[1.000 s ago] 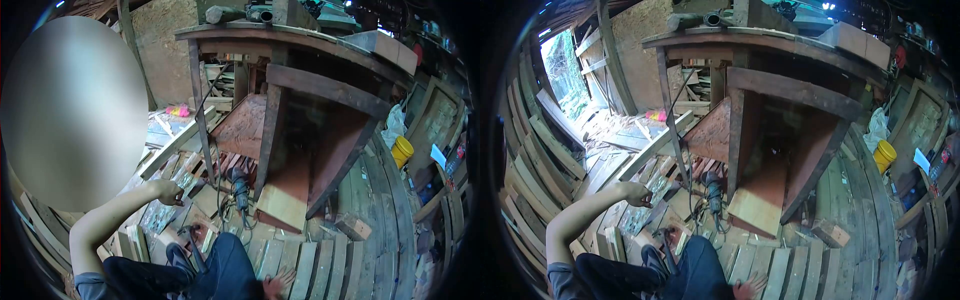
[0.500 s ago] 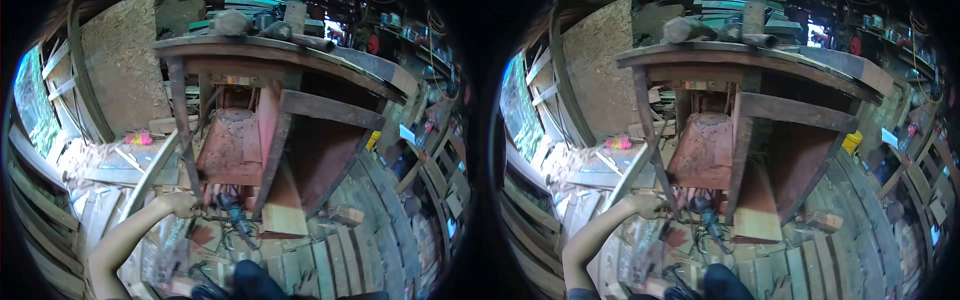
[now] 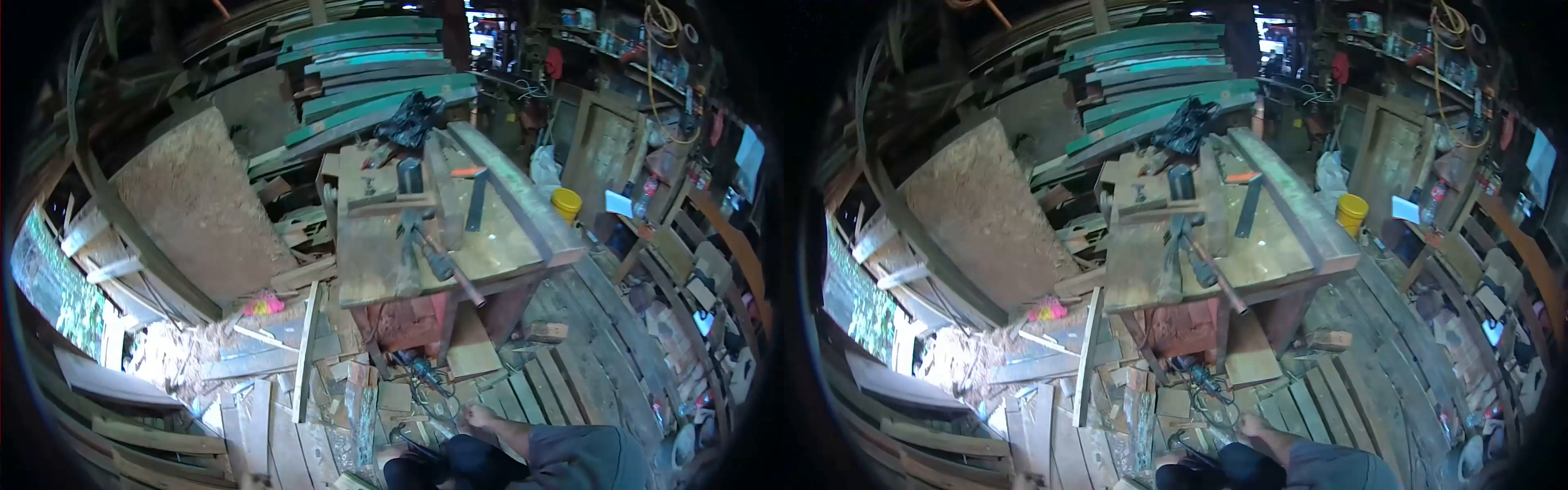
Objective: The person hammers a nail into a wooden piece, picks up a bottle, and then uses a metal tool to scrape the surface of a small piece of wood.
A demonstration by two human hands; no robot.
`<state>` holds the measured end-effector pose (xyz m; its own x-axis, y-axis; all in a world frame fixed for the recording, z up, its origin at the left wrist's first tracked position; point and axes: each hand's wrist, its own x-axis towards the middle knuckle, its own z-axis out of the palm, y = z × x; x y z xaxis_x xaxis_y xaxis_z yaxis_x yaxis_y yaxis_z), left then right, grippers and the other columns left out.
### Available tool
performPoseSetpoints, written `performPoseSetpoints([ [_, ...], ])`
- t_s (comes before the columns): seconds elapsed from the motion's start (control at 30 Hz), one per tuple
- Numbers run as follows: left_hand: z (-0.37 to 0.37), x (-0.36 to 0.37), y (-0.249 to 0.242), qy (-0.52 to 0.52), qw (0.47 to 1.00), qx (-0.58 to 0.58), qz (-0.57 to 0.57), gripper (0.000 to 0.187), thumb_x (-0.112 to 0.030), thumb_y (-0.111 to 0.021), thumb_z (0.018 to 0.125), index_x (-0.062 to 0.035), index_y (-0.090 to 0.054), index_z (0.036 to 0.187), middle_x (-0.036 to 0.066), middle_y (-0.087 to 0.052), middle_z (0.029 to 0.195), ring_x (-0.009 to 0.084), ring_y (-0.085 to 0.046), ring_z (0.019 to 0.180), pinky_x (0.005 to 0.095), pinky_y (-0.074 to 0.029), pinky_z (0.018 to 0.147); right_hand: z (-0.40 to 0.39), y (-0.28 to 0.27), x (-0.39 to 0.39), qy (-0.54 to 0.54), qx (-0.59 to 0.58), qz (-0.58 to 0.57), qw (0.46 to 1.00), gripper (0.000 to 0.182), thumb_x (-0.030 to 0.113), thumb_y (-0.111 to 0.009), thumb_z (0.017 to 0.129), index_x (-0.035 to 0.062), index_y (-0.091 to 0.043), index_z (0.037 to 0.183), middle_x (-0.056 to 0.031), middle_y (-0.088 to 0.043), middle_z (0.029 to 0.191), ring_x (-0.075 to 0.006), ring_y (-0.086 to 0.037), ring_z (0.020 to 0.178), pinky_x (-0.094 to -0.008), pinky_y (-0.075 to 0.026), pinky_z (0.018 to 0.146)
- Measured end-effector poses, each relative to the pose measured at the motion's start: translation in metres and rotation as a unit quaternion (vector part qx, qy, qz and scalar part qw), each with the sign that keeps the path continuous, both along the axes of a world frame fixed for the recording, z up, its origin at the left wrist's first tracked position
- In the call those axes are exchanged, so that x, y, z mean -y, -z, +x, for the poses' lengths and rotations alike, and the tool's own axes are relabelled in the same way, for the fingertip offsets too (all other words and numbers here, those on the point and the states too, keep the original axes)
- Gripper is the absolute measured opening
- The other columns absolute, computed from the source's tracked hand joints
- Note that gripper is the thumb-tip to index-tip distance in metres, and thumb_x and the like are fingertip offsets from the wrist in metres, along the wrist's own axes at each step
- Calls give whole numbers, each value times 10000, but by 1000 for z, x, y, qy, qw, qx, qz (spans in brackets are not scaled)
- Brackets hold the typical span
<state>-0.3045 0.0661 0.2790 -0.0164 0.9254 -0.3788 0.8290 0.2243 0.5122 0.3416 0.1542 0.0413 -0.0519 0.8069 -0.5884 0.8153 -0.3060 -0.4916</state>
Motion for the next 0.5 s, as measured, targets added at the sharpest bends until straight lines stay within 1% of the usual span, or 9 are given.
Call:
performPoseSetpoints([
  [0.07,91,-11,-9,-11,995,56,-76,187,-69,-516,832,-24,-687,895,85,-667,804,195,-636,701,367,-502,601,-29,-84,4,44,15,10,999,319,366,-578,869,89,-692,977,-166,-700,944,-353,-675,892,-428,-533,772],
  [0.13,181,-19,-16,-1,986,102,-132,195,-75,-507,842,-24,-681,914,87,-669,821,196,-639,712,367,-506,610,-33,-173,8,104,-19,28,994,329,367,-573,879,82,-698,985,-165,-704,957,-344,-675,903,-423,-526,794],
  [0.23,285,-14,-28,35,968,144,-201,207,-85,-492,857,-24,-672,941,90,-671,846,199,-643,730,369,-512,624,9,-215,18,119,-105,71,985,323,328,-579,885,46,-704,981,-193,-698,991,-337,-675,919,-427,-516,813],
  [0.3,316,-19,-38,66,957,146,-241,216,-91,-483,868,-24,-667,959,91,-673,863,200,-646,741,370,-516,633,57,-255,28,177,-79,92,977,292,290,-603,864,33,-713,947,-202,-699,977,-319,-683,909,-419,-516,817],
  [0.33,324,-26,-46,84,951,140,-261,220,-94,-478,873,-24,-664,969,92,-674,872,201,-647,747,370,-518,637,85,-314,38,226,-103,114,962,310,323,-624,841,38,-720,915,-195,-702,953,-329,-685,903,-424,-520,826],
  [0.37,330,-32,-52,100,945,131,-283,225,-98,-473,878,-24,-661,978,93,-674,880,202,-649,752,371,-520,642,118,-308,45,278,-83,90,953,317,341,-635,825,41,-725,873,-201,-700,917,-336,-685,898,-433,-521,827],
  [0.4,334,-38,-56,115,938,122,-303,229,-101,-469,883,-24,-658,987,94,-675,889,202,-650,758,371,-522,646,146,-317,52,307,27,113,945,313,326,-628,824,41,-719,918,-199,-698,947,-341,-682,903,-431,-523,825],
  [0.43,337,-49,-57,130,932,110,-321,233,-104,-464,889,-24,-655,996,95,-676,897,203,-652,764,372,-524,651,181,-324,68,346,6,96,933,342,339,-616,830,55,-711,995,-232,-686,982,-376,-658,980,-467,-513,839],
  [0.5,352,-70,-57,157,919,87,-352,242,-110,-454,899,-24,-650,1014,97,-678,914,205,-655,775,372,-528,659,238,-341,102,435,-11,107,894,270,250,-613,797,39,-712,934,-235,-687,933,-359,-676,935,-455,-525,806],
])
